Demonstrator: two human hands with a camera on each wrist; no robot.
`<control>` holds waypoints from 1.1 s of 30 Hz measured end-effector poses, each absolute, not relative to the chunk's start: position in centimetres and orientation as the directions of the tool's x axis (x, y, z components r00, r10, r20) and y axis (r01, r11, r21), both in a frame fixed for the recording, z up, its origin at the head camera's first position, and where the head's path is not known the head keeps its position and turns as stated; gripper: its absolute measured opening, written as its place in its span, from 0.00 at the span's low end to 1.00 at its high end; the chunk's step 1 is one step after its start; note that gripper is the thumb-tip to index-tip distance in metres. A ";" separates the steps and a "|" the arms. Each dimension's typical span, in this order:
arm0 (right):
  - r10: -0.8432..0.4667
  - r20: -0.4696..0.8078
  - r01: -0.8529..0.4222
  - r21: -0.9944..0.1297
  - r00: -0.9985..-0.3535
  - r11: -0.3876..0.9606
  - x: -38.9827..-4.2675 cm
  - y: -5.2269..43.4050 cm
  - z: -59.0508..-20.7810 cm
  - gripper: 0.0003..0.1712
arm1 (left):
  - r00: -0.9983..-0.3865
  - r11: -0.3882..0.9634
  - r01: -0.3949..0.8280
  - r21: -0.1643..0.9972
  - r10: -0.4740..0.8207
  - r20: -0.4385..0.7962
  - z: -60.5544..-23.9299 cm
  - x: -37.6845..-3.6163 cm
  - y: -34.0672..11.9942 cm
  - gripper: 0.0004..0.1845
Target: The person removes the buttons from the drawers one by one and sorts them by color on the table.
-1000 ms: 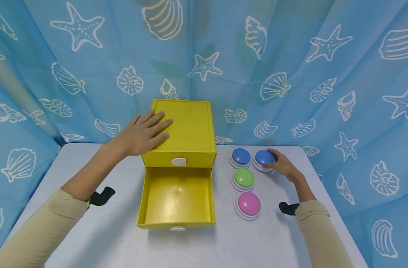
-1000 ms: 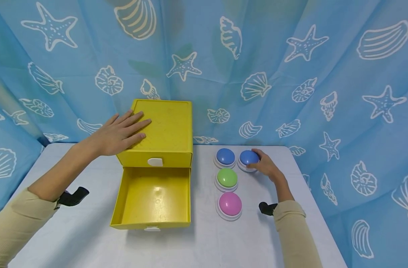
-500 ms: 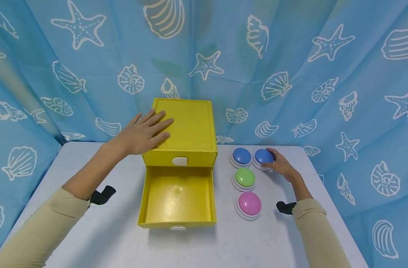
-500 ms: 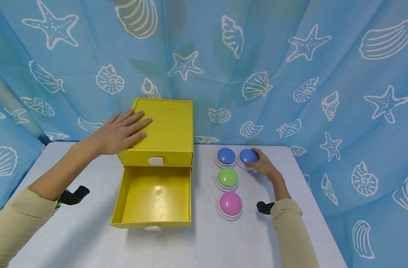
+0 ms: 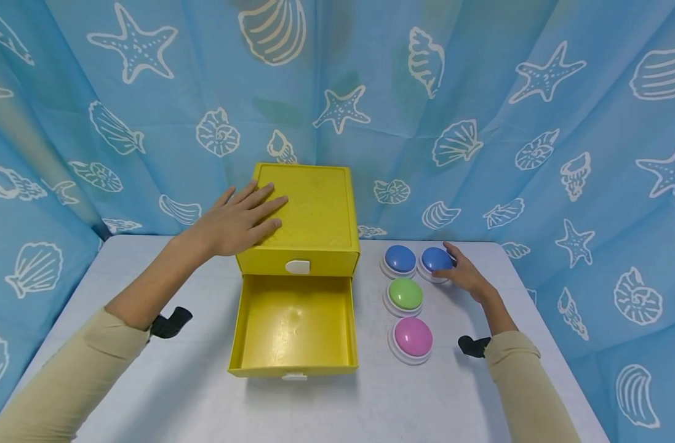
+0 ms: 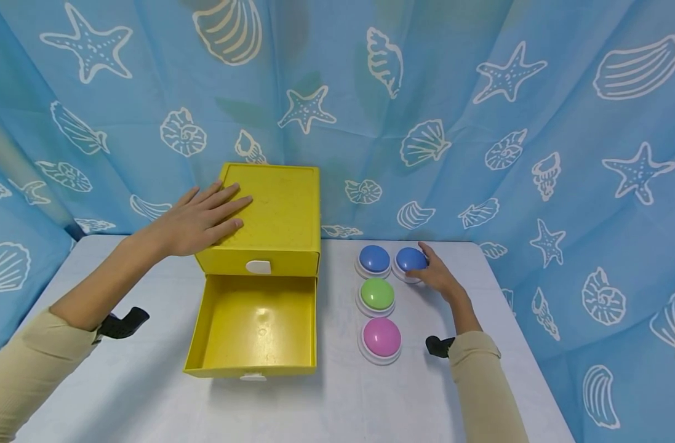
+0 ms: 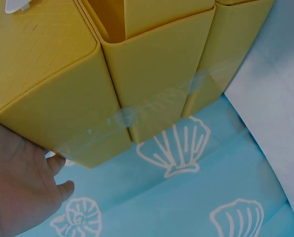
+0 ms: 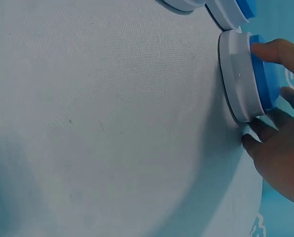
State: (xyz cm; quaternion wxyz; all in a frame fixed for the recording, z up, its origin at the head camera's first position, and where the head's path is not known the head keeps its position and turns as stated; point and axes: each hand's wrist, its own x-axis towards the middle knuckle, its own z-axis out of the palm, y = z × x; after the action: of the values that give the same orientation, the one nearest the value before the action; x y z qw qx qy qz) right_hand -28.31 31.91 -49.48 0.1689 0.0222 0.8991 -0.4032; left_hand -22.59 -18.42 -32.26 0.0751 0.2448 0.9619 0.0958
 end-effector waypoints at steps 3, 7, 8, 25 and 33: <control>-0.081 -0.280 0.156 -0.727 -0.956 0.669 -28.0 32.0 -49.3 0.54 | -0.870 0.864 0.454 0.219 0.483 -0.099 -32.2 -22.5 -18.4 0.34; -0.043 -0.160 0.093 -0.747 -0.986 0.659 -27.1 32.1 -49.1 0.44 | -0.871 0.864 0.454 0.219 0.482 -0.098 -32.2 -22.5 -18.4 0.34; -0.028 -0.127 0.078 -0.756 -0.992 0.650 -26.9 32.1 -49.0 0.41 | -0.871 0.864 0.454 0.219 0.482 -0.097 -32.3 -22.5 -18.4 0.34; -0.151 0.194 -0.242 -0.863 -0.969 0.443 -19.4 26.2 -42.6 0.23 | -0.869 0.859 0.459 0.225 0.487 -0.086 -32.2 -22.4 -18.4 0.34; -0.232 0.257 -0.324 -0.887 -0.938 0.329 -16.4 23.6 -41.8 0.20 | -0.866 0.853 0.467 0.234 0.495 -0.077 -32.2 -22.4 -18.4 0.34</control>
State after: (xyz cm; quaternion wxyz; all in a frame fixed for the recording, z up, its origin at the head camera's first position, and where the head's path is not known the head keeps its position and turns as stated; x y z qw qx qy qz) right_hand -16.44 23.55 -41.83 -0.0416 -0.1706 0.8141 -0.5535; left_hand -22.36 -18.42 -32.21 0.0672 0.2502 0.9602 0.1044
